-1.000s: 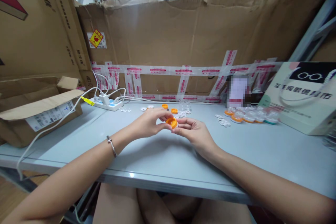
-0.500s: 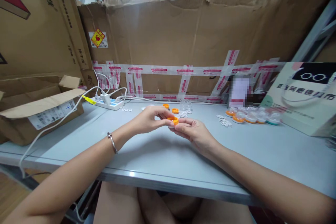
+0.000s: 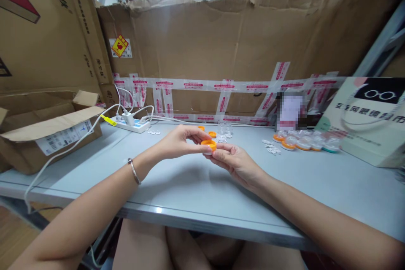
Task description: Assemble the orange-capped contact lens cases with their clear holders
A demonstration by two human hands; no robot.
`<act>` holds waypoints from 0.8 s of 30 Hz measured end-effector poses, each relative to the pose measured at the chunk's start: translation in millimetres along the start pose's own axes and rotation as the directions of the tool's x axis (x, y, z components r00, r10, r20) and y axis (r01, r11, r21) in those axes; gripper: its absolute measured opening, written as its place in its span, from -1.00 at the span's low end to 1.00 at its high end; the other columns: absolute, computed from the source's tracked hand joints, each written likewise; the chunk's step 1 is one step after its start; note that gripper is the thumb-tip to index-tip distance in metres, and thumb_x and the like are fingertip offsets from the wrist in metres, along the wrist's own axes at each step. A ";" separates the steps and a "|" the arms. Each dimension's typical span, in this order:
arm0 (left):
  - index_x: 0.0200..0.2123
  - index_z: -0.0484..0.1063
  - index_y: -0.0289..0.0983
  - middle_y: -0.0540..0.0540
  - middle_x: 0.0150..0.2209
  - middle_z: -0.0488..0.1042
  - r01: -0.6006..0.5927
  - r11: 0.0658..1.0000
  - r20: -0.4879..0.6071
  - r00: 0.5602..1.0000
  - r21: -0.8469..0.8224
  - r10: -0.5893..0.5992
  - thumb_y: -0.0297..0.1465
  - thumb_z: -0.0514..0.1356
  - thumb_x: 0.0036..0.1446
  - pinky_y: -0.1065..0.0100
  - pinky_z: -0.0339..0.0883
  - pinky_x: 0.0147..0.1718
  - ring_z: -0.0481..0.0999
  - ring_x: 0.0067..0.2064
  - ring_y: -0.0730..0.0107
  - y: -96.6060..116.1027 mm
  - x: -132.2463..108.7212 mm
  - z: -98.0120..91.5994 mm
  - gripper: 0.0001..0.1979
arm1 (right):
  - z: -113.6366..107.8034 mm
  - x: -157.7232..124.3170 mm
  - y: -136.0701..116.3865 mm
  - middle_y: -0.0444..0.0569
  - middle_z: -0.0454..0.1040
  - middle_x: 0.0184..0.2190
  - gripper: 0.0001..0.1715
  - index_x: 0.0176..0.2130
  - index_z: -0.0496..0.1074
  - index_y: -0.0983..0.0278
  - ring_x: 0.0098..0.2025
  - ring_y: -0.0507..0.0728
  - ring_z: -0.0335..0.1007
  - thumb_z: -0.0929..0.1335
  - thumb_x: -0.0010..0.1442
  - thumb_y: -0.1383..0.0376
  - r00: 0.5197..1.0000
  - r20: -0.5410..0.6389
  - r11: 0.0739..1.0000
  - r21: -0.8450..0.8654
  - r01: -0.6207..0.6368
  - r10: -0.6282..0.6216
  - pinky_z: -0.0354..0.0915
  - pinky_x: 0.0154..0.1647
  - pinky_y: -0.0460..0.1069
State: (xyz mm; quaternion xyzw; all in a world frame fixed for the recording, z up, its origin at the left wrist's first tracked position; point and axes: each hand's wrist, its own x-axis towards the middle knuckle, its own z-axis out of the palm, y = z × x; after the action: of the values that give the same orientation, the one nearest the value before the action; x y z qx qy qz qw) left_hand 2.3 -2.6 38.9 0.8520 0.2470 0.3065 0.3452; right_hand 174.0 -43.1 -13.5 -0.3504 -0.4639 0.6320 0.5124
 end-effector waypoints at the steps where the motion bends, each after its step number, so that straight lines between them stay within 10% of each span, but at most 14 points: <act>1: -0.28 0.46 -0.40 -0.13 -0.35 0.50 0.001 1.000 -0.011 1.000 -0.017 -0.002 -0.37 0.26 -0.09 0.38 0.35 -0.30 0.46 -0.32 0.42 0.2 0.2 -0.1 -0.73 | 0.8 -0.4 -0.1 -0.08 0.56 -0.36 -0.66 -0.35 0.50 0.27 -0.21 0.06 0.46 0.50 -0.24 0.27 1.000 -0.012 1.000 -0.004 0.003 -0.003 0.27 -0.01 -0.02; 6: -0.14 0.37 -0.39 -0.19 -0.22 0.48 0.027 0.997 -0.040 0.999 -0.079 -0.030 -0.34 0.22 -0.04 0.33 0.34 -0.21 0.46 -0.23 0.39 -5.5 -0.9 -11.4 -0.63 | 0.4 -2.2 0.4 -0.06 0.57 -0.34 -0.57 -0.29 0.47 0.26 -0.22 0.09 0.47 0.51 -0.27 0.29 0.999 -0.035 0.999 -0.047 0.016 -0.018 0.29 -0.05 0.01; 13: -0.29 0.43 -0.29 -0.08 -0.30 0.47 0.068 0.896 0.217 0.959 0.439 -0.179 -0.30 0.22 -0.11 0.43 0.30 -0.32 0.44 -0.28 0.41 -23.8 -11.5 -33.7 -0.72 | -11.2 2.3 5.9 -0.08 0.55 -0.38 -0.51 -0.22 0.43 0.25 -0.35 0.02 0.45 0.49 -0.24 0.30 1.000 0.026 0.980 -0.198 0.008 -0.003 0.30 -0.19 -0.04; 20: -0.30 0.39 -0.28 -0.06 -0.34 0.46 0.068 0.812 0.317 0.899 0.579 -0.301 -0.34 0.19 -0.12 0.46 0.24 -0.42 0.43 -0.35 0.41 -31.4 -12.1 -22.3 -0.76 | -12.8 3.4 7.0 -0.10 0.54 -0.39 -0.51 -0.21 0.43 0.26 -0.34 0.02 0.44 0.47 -0.23 0.34 0.999 0.034 0.969 -0.247 -0.002 0.011 0.29 -0.17 -0.02; 24: -0.28 0.40 -0.28 -0.07 -0.29 0.45 0.013 0.815 0.240 0.953 0.580 -0.185 -0.31 0.21 -0.10 0.42 0.23 -0.34 0.41 -0.28 0.37 -27.0 -11.1 -17.1 -0.73 | -14.6 4.7 6.8 -0.10 0.54 -0.41 -0.50 -0.21 0.43 0.27 -0.35 0.03 0.44 0.47 -0.25 0.36 0.999 0.027 0.967 -0.255 -0.023 0.031 0.29 -0.16 0.00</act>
State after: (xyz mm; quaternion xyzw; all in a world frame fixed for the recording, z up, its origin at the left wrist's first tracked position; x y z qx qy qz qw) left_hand -22.9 15.2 24.9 0.9369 0.3195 0.0736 0.1212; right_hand 184.1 -35.5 -24.6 -0.4099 -0.5442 0.5795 0.4472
